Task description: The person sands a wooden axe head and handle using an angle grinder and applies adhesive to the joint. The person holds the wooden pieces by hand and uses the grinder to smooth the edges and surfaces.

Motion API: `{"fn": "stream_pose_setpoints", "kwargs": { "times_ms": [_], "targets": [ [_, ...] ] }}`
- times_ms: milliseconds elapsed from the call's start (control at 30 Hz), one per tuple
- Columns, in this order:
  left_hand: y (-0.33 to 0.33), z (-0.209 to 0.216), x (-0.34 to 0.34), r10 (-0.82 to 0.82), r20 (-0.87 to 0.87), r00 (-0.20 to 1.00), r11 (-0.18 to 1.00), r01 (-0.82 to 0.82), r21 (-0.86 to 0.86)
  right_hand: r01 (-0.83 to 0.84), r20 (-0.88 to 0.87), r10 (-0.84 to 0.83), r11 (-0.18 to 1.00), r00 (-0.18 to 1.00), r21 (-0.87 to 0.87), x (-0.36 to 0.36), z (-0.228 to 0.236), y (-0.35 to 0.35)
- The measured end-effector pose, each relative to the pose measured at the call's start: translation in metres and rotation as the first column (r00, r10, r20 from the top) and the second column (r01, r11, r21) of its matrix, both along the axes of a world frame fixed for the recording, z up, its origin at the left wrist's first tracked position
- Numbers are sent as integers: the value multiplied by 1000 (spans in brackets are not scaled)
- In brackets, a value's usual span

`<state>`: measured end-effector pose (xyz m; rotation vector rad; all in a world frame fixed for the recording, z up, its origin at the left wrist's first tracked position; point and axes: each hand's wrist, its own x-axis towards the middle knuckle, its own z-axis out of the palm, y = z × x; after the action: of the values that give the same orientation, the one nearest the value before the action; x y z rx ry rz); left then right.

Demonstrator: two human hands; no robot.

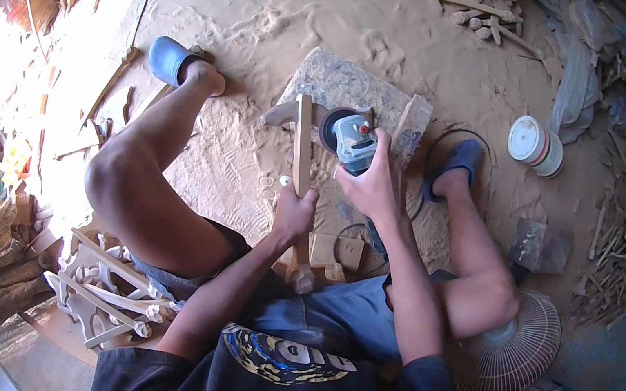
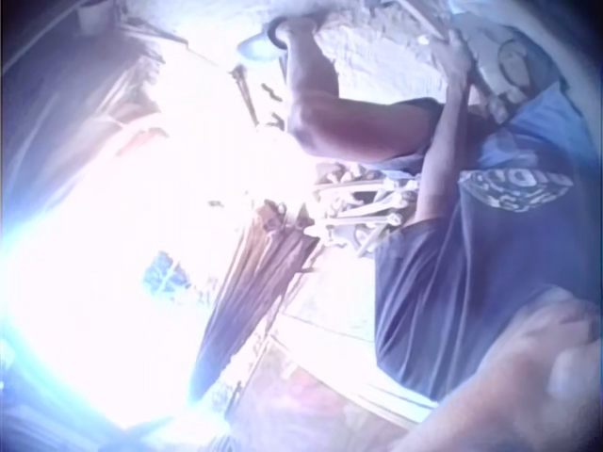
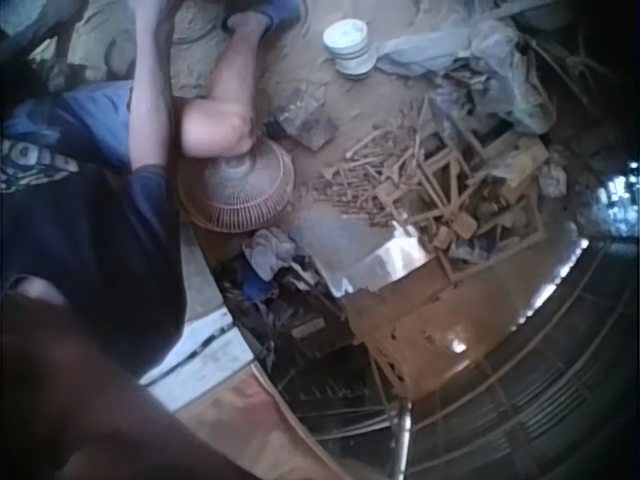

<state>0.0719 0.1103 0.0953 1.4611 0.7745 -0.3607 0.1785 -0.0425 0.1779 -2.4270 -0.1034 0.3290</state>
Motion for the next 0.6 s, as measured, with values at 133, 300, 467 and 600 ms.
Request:
{"fn": "stream_pose_setpoints", "kwargs": {
  "times_ms": [133, 300, 467, 600],
  "targets": [
    [1, -2, 0, 3, -23, 1000, 1000, -4, -22, 1, -66, -2, 1000, 998, -10, 5, 3, 8],
    [2, -6, -1, 16, -13, 1000, 999, -16, -49, -20, -67, 19, 1000, 998, -7, 7, 4, 11],
    [-1, -4, -2, -6, 7, 1000, 1000, 7, -10, -33, 35, 33, 999, 999, -16, 5, 0, 12],
    [1, -6, -3, -10, -2, 1000, 1000, 10, 10, -21, -7, 20, 998, 1000, -66, 4, 2, 17]
  ]
}}
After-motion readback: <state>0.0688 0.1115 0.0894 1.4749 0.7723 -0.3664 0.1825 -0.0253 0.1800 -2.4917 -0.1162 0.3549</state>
